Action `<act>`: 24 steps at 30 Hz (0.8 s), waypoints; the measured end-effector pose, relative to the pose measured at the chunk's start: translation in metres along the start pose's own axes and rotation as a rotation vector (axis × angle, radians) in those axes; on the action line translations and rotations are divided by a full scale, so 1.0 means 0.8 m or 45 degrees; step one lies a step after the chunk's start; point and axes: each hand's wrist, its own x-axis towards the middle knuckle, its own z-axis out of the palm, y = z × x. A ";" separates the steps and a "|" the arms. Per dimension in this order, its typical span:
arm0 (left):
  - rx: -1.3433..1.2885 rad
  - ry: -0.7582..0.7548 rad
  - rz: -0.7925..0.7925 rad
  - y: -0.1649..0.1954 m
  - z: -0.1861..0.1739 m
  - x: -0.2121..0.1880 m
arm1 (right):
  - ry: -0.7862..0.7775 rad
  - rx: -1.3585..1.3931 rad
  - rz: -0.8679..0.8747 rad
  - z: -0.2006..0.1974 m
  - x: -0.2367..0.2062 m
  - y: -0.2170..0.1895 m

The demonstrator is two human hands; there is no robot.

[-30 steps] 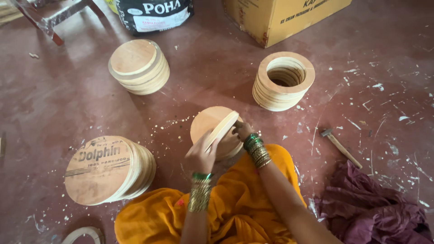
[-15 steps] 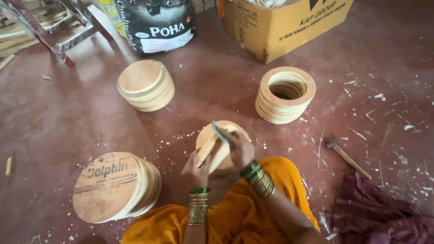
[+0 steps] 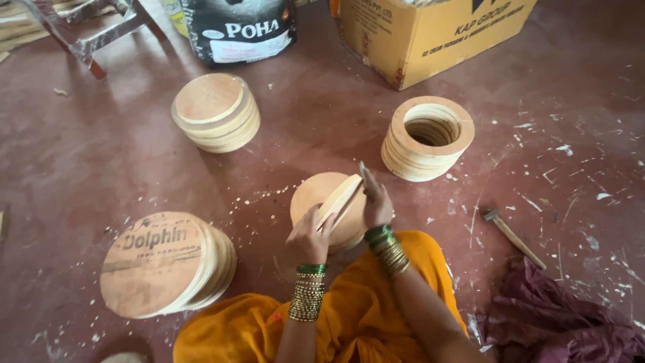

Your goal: The person sits on the workshop floor among stacks of round wooden discs and rings. They pick up individual discs, sand their edges with a small sanding block, and stack the finished discs into piles, working through the pieces one at a time.

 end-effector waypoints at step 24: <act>-1.462 0.441 -0.945 -0.099 -0.079 -0.113 | -0.651 -0.084 0.663 0.019 -0.029 0.000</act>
